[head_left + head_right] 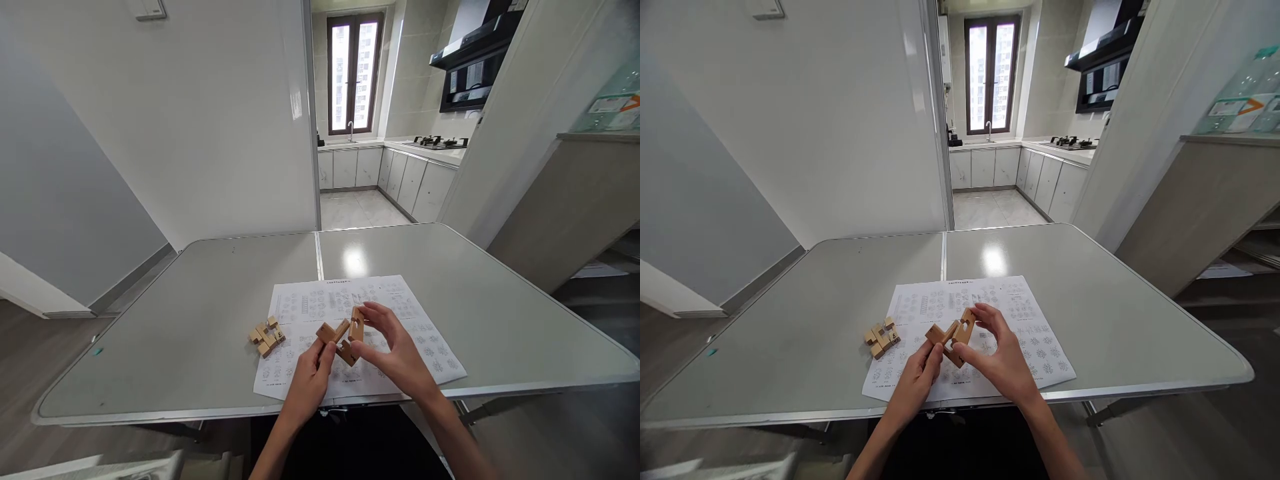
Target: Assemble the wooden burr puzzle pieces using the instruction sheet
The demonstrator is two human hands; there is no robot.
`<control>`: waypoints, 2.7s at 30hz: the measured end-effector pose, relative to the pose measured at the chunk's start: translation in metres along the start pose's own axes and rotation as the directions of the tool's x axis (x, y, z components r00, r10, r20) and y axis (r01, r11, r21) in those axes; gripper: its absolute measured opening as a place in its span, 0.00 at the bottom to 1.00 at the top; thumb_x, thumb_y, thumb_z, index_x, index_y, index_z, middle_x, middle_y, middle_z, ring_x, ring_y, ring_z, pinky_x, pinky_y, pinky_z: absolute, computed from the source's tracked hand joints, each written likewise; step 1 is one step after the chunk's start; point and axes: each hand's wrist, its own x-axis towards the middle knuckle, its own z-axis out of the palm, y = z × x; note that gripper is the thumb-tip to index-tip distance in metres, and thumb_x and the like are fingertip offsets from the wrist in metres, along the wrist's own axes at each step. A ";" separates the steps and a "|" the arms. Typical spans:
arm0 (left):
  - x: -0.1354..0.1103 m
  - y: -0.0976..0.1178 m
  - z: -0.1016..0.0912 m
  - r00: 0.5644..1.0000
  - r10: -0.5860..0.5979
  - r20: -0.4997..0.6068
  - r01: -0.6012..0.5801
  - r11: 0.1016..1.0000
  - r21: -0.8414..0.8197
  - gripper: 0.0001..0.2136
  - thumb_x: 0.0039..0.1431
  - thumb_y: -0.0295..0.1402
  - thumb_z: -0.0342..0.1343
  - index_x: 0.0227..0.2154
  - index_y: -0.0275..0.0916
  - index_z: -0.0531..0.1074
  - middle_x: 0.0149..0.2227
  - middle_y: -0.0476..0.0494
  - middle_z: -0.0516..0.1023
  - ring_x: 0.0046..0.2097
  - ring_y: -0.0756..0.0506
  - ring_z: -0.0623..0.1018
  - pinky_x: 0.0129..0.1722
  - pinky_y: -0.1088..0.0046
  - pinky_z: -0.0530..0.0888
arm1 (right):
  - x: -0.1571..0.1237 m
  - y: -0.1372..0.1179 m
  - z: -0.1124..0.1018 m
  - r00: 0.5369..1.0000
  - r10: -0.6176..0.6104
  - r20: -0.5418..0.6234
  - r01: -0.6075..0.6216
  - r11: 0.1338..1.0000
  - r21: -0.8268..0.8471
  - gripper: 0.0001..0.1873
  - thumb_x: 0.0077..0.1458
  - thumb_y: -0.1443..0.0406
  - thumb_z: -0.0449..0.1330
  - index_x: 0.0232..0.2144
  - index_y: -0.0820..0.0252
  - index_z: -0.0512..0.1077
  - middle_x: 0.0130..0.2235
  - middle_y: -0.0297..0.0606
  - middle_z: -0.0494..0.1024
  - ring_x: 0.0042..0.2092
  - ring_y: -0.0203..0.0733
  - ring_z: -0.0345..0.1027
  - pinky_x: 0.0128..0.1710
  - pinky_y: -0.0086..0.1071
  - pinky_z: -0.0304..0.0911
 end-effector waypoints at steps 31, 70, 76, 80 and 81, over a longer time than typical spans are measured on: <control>-0.005 0.017 0.001 1.000 -0.019 0.002 0.019 0.983 -0.184 0.17 0.74 0.52 0.44 0.50 0.45 0.59 0.39 0.50 0.76 0.39 0.46 0.76 0.44 0.68 0.72 | -0.003 0.000 0.019 0.950 0.147 0.275 -0.227 0.932 0.284 0.30 0.47 0.60 0.76 0.51 0.49 0.70 0.56 0.39 0.79 0.60 0.52 0.72 0.67 0.51 0.60; -0.001 0.010 -0.004 0.955 0.018 -0.295 -0.051 0.993 -0.103 0.16 0.70 0.49 0.53 0.47 0.42 0.71 0.47 0.40 0.80 0.52 0.40 0.78 0.56 0.62 0.72 | -0.024 0.002 -0.001 0.996 0.080 0.033 -0.080 0.997 -0.006 0.33 0.49 0.59 0.75 0.54 0.46 0.66 0.57 0.38 0.78 0.61 0.55 0.71 0.65 0.55 0.60; -0.006 0.006 -0.006 0.978 0.001 -0.210 0.016 0.997 0.080 0.14 0.70 0.47 0.53 0.45 0.42 0.71 0.44 0.41 0.81 0.48 0.39 0.79 0.51 0.62 0.72 | 0.014 0.020 -0.056 0.967 0.087 -0.238 -0.139 0.968 -0.209 0.39 0.45 0.48 0.75 0.55 0.52 0.67 0.59 0.47 0.77 0.61 0.60 0.72 0.61 0.55 0.66; -0.009 0.009 -0.004 0.990 0.029 -0.138 0.001 0.976 0.216 0.13 0.71 0.47 0.51 0.42 0.43 0.73 0.41 0.44 0.80 0.42 0.41 0.77 0.37 0.68 0.70 | 0.047 0.029 -0.087 0.930 0.106 -0.352 -0.242 0.898 -0.368 0.44 0.42 0.44 0.74 0.57 0.55 0.67 0.58 0.51 0.78 0.60 0.62 0.73 0.58 0.53 0.69; -0.010 0.010 -0.004 0.991 0.032 -0.127 -0.002 0.974 0.228 0.13 0.72 0.46 0.51 0.42 0.44 0.73 0.41 0.44 0.80 0.42 0.41 0.76 0.36 0.69 0.69 | 0.054 0.033 -0.093 0.926 0.099 -0.364 -0.248 0.887 -0.389 0.43 0.42 0.44 0.73 0.56 0.56 0.68 0.58 0.52 0.78 0.59 0.62 0.73 0.58 0.52 0.69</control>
